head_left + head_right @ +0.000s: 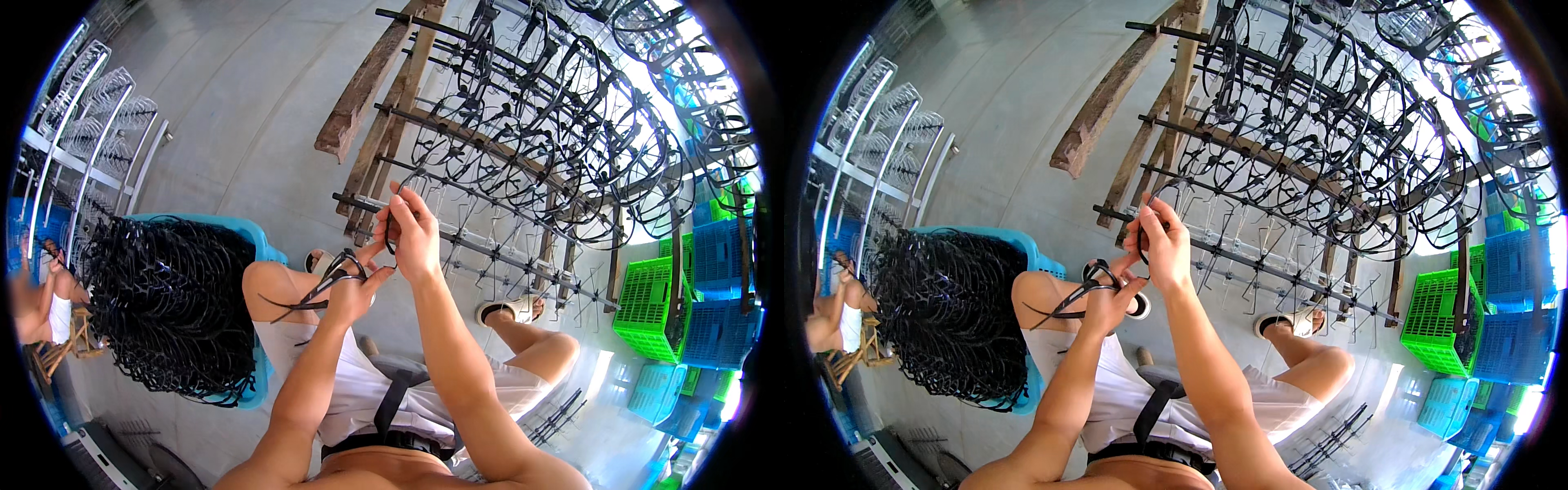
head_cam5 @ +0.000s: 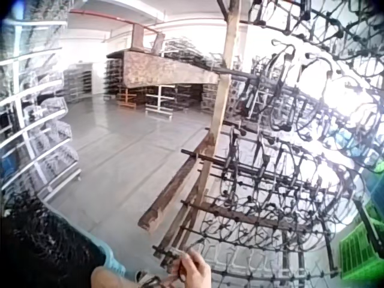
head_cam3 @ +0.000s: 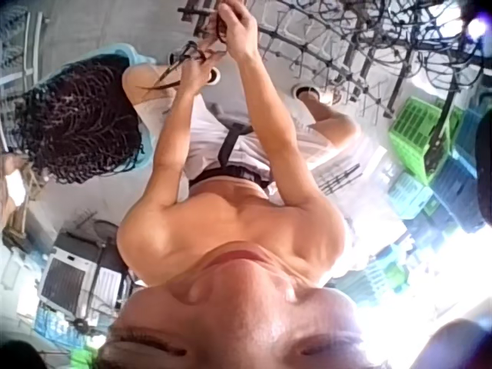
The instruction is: The person repeatedly picks black cables from a blue bin and threads them onto a metal rack, securing them in place. The process is continuous and repetitive, with the person handling each cable individually.
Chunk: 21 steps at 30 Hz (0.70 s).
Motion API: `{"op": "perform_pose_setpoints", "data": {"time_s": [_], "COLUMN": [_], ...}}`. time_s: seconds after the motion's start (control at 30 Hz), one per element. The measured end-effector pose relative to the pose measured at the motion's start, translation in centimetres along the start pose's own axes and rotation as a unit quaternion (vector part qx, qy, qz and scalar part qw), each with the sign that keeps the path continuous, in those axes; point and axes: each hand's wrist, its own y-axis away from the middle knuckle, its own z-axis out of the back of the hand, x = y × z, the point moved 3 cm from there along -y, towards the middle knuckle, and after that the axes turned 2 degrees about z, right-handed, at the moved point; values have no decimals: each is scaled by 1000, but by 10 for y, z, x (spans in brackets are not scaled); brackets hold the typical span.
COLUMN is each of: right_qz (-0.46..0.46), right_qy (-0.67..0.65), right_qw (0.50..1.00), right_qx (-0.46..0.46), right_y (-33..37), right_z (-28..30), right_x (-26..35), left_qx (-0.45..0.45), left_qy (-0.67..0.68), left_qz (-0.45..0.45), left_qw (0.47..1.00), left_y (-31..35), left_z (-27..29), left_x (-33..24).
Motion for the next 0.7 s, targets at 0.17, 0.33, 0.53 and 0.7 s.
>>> {"op": "perform_pose_setpoints", "data": {"time_s": [0.17, 0.33, 0.53, 0.7], "right_qz": [19, -15, -17, 160], "right_qy": [101, 73, 67, 283], "right_qw": [995, 997, 998, 938], "right_qx": [-6, 19, -6, -123], "right_y": [11, 13, 13, 41], "right_z": [5, 0, 3, 13], "right_x": [2, 7, 7, 19], "left_qx": [93, 73, 50, -25], "left_qy": [-43, -8, 128, 157], "left_qz": [212, 150, 126, 159], "left_qw": [972, 986, 982, 974], "left_y": [-1, -6, -1, 19], "left_z": [3, 9, -2, 12], "left_x": [-6, 1, 2, -22]}}
